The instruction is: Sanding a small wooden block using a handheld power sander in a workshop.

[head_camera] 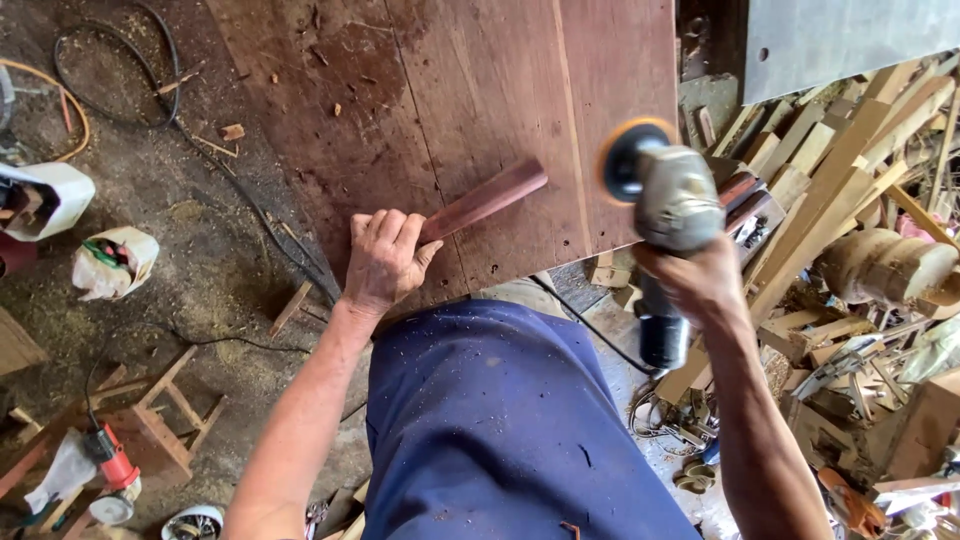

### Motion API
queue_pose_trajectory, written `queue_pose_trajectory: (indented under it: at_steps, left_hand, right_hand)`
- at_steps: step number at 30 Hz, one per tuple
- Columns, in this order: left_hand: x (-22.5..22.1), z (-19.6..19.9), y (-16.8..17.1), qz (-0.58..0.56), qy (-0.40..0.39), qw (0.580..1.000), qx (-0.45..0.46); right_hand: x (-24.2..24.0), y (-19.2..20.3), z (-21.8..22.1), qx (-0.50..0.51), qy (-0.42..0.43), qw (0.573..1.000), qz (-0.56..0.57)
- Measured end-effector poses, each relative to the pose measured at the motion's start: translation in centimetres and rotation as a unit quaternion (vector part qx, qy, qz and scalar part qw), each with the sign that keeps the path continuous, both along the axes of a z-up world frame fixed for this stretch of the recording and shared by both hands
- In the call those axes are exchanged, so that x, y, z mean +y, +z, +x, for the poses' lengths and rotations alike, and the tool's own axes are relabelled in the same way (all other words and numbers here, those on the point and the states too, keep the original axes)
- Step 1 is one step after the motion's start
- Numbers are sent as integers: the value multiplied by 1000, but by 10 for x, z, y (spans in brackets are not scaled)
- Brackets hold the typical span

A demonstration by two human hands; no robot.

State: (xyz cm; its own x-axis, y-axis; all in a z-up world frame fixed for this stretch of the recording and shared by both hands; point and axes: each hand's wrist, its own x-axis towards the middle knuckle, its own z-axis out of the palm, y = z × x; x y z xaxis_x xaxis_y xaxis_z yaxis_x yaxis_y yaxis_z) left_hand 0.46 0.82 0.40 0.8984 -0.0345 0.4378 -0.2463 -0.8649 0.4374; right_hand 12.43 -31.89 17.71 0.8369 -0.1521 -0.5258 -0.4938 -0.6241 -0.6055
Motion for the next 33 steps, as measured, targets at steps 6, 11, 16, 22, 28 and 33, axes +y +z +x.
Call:
queue_pose_trajectory:
  at_steps: [6,11,16,22,28,33]
  left_hand:
    - [16,18,25,92,-51,994,33]
    - [12,9,30,71,-14,997,14]
    - [-5,-5,1,47,17,999,0]
    - [-7,-7,-5,19,14,999,-26]
    - [-7,-7,-1,6,19,999,-28]
    - [-8,-4,3,0,14,999,-31]
  right_hand:
    - [-15,-7,-11,-21,1,999,45]
    - [17,-11,-28,-2,65,998,-5]
    - [78,0,-23,104,142,980,-96]
    - [95,-16,-12,207,284,925,-146]
    - [71,-22,7,166,215,950,-152]
    - [74,-20,26,141,196,964,-111]
